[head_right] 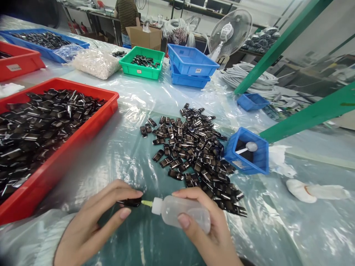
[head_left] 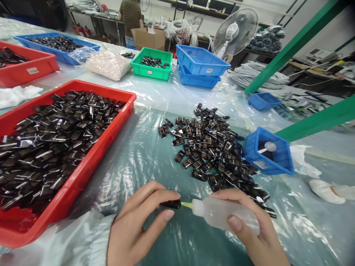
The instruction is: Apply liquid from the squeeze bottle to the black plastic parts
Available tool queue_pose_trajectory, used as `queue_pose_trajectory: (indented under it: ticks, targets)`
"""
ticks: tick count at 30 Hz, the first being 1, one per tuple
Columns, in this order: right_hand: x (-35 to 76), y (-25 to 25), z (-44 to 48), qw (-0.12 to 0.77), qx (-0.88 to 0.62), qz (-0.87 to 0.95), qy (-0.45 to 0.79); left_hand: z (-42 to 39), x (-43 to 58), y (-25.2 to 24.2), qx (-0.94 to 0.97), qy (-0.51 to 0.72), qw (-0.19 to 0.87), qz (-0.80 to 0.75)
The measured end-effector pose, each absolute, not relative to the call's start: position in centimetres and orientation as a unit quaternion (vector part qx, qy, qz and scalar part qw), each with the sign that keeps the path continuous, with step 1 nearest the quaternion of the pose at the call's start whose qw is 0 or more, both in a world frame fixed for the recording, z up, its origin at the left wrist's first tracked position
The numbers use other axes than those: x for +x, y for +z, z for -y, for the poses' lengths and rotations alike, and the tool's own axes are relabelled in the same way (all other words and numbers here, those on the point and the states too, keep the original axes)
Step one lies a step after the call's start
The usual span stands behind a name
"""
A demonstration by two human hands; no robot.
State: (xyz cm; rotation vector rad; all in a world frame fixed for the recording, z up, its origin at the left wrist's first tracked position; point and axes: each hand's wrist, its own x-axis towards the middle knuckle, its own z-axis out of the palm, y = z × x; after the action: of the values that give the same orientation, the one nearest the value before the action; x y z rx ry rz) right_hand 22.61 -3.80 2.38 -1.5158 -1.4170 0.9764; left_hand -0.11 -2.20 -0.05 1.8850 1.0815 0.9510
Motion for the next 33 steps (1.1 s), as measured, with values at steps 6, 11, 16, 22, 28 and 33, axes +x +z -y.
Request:
queue_pose_trajectory:
  ticks: [6, 11, 16, 22, 28, 33]
  targets:
    - [23.1, 2.3, 3.5, 0.401, -0.563, 0.613, 0.383, 1.8, -0.3, -0.1, 0.751, 0.375, 0.358, -0.409]
    - [22.5, 2.6, 3.7, 0.414, -0.595, 0.557, 0.406, 1.7, -0.3, -0.1, 0.755, 0.394, 0.335, -0.404]
    - [22.5, 2.8, 3.7, 0.395, -0.604, 0.551, 0.420, 1.7, -0.7, -0.1, 0.787, 0.371, 0.310, -0.384]
    - [22.9, 3.0, 3.7, 0.384, -0.599, 0.568, 0.415, 1.7, -0.8, 0.0, 0.795, 0.375, 0.285, -0.382]
    - [23.8, 2.6, 3.2, 0.367, -0.546, 0.627, 0.417, 1.9, -0.3, -0.2, 0.779, 0.402, 0.290, -0.384]
    - [24.5, 2.3, 2.9, 0.353, -0.517, 0.662, 0.412, 1.9, -0.4, -0.1, 0.787, 0.400, 0.278, -0.379]
